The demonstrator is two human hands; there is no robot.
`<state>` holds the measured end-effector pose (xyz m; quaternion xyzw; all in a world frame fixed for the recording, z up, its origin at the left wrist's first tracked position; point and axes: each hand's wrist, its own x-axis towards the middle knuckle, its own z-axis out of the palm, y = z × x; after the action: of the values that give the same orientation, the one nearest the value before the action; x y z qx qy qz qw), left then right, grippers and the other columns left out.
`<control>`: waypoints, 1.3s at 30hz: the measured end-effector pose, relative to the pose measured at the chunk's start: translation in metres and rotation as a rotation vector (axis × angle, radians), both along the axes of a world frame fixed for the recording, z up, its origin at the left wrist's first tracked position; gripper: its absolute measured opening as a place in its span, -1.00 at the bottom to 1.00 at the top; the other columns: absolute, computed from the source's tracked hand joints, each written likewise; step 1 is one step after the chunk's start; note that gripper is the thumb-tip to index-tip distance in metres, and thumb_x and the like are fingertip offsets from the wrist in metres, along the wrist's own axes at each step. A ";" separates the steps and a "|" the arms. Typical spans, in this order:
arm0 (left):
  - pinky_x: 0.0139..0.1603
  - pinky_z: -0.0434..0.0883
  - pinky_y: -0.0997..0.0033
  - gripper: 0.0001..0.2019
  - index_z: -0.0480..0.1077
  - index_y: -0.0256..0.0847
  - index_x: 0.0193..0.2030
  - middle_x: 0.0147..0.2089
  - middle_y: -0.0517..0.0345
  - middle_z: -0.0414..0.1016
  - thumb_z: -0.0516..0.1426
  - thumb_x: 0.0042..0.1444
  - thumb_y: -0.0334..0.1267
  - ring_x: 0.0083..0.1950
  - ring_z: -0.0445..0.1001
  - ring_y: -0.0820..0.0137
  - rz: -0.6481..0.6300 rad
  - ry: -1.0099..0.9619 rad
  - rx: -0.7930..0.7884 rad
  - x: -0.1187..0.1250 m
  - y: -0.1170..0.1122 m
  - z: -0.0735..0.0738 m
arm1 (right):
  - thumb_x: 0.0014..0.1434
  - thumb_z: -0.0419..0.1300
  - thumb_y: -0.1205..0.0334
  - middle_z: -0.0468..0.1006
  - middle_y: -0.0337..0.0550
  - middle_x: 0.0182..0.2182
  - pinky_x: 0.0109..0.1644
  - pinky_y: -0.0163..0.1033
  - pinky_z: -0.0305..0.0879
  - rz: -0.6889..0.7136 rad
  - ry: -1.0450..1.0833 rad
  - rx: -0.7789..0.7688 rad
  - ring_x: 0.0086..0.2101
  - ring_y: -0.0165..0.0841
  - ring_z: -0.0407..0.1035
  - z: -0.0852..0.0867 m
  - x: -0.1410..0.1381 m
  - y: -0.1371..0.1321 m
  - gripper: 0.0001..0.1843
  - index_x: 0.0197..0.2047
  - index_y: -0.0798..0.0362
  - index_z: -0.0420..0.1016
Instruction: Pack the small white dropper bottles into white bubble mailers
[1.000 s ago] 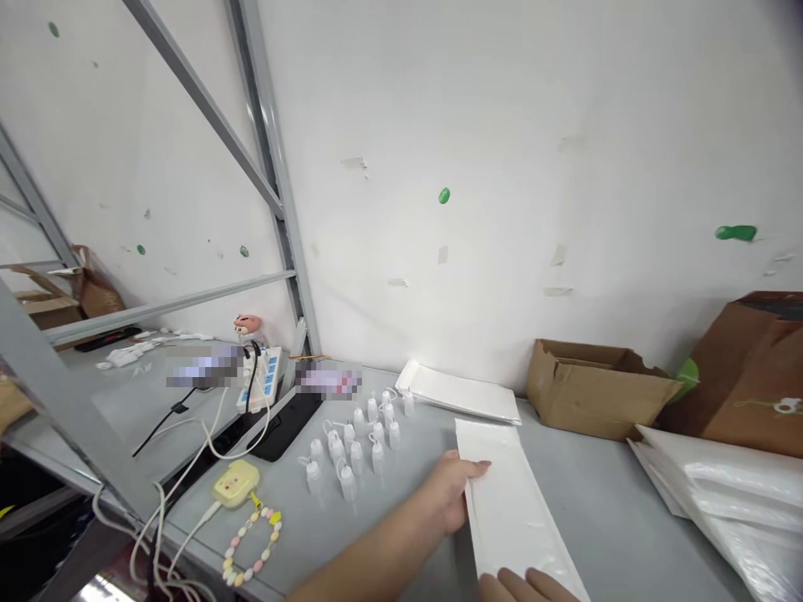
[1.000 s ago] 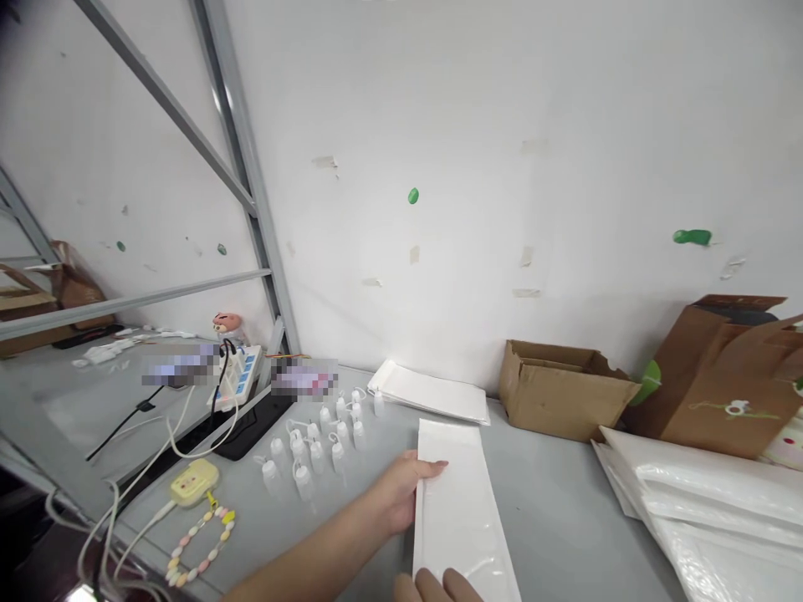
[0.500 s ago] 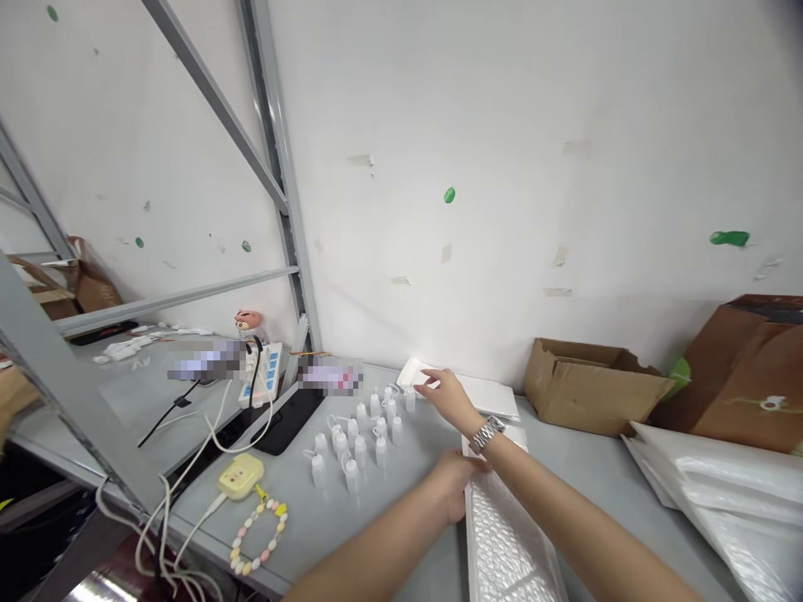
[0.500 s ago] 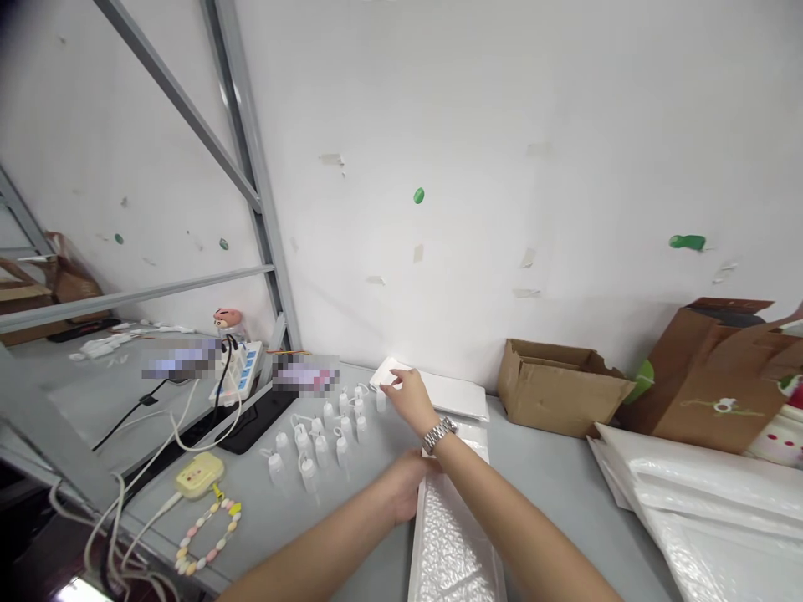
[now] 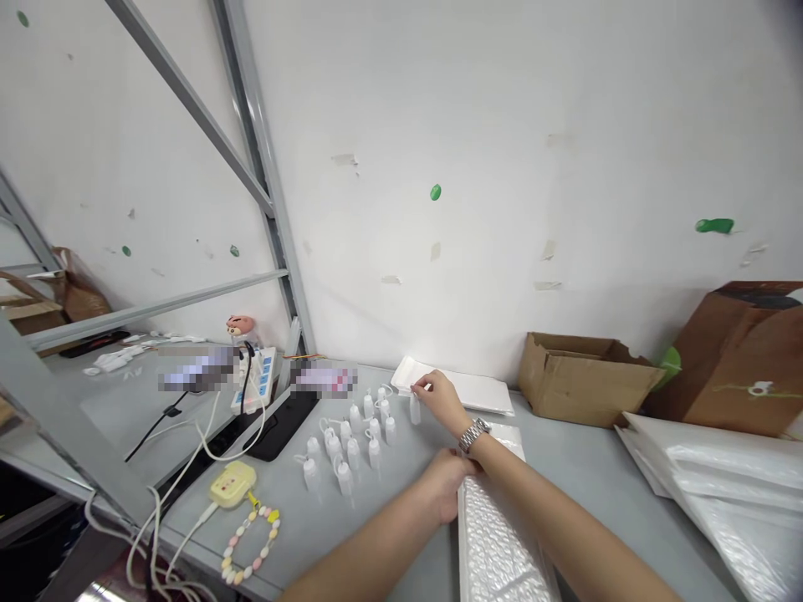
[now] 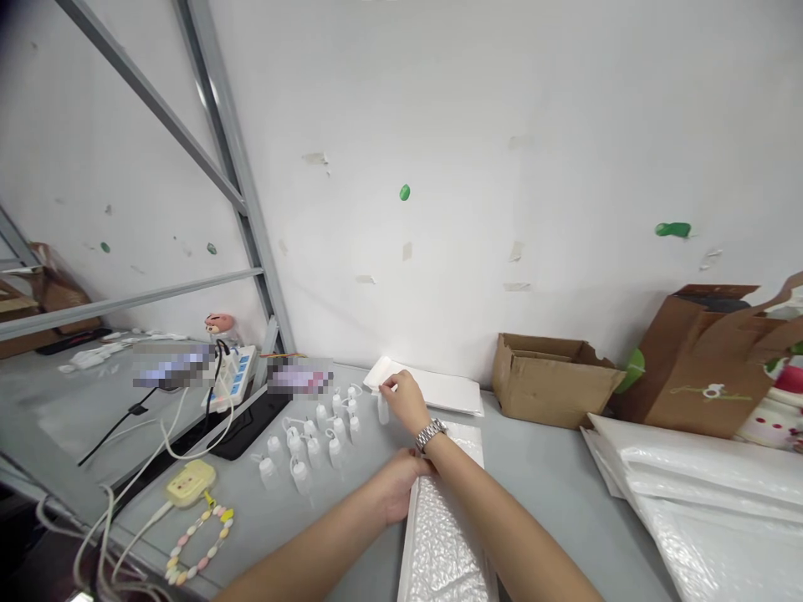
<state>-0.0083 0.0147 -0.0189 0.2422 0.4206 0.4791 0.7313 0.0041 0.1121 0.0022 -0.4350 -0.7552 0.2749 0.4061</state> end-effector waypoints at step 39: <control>-0.44 0.29 0.43 -0.58 0.47 -0.37 -0.45 -0.51 0.10 0.50 0.36 -0.49 -0.14 -0.50 0.40 0.39 -0.051 0.394 0.242 0.002 0.000 -0.011 | 0.04 0.16 -0.05 0.52 -0.12 -0.46 -0.38 -0.22 0.31 -0.186 0.572 -0.144 -0.53 -0.37 0.32 -0.018 0.159 -0.076 -0.70 -0.45 0.03 0.35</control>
<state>-0.0062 0.0143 -0.0296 0.4274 0.4885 0.4511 0.6126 0.1630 0.0365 -0.0157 -0.4350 -0.5457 0.4004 0.5939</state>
